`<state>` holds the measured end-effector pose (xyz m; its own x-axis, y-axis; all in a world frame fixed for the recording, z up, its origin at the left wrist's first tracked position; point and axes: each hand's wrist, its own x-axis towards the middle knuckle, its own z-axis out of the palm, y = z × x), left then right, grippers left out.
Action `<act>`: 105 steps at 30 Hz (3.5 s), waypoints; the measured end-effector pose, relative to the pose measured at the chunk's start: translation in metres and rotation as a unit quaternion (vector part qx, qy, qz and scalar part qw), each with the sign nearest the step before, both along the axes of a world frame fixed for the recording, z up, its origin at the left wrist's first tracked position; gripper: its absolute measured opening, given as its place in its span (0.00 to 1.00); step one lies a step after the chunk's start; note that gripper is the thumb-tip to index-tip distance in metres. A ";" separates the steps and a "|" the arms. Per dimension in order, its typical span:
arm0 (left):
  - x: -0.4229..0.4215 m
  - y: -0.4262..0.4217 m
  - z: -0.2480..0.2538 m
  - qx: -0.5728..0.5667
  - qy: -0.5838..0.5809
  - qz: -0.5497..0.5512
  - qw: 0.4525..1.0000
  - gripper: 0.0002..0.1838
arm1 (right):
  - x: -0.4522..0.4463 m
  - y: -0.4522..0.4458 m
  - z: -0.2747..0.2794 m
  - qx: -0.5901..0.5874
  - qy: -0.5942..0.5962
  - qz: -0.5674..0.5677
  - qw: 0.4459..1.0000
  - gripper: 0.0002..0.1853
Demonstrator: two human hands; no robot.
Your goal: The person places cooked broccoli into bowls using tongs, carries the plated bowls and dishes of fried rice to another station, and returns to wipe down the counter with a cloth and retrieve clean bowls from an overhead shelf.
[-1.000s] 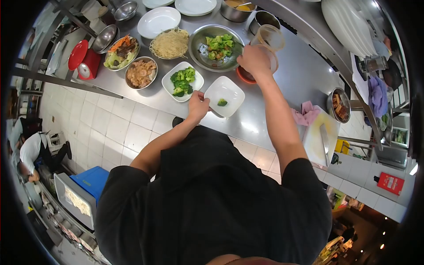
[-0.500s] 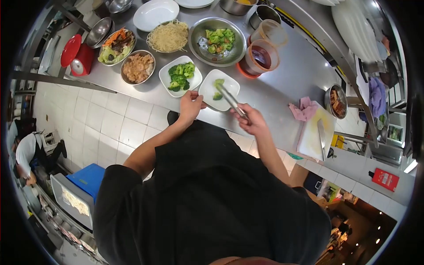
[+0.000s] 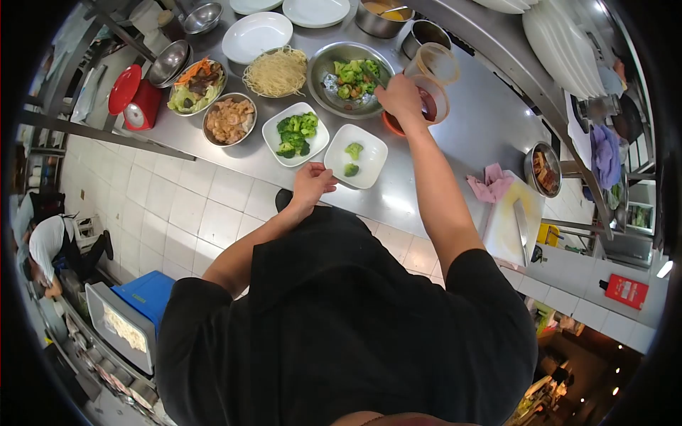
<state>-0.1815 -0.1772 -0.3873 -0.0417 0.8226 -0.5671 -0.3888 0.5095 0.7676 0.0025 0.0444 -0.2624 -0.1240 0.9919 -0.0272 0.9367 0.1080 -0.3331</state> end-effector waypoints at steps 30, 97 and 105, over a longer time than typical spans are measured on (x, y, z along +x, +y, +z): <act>0.003 0.001 -0.001 -0.011 -0.042 0.004 0.999 0.16 | 0.003 0.007 -0.025 0.002 0.045 0.041 0.998 0.22; -0.008 0.000 0.000 -0.023 -0.091 0.023 0.995 0.14 | 0.062 -0.227 -0.060 -0.086 0.094 0.038 0.991 0.18; -0.010 0.000 0.005 -0.032 -0.094 -0.008 0.995 0.15 | 0.033 -0.122 0.008 0.028 0.125 0.039 0.991 0.19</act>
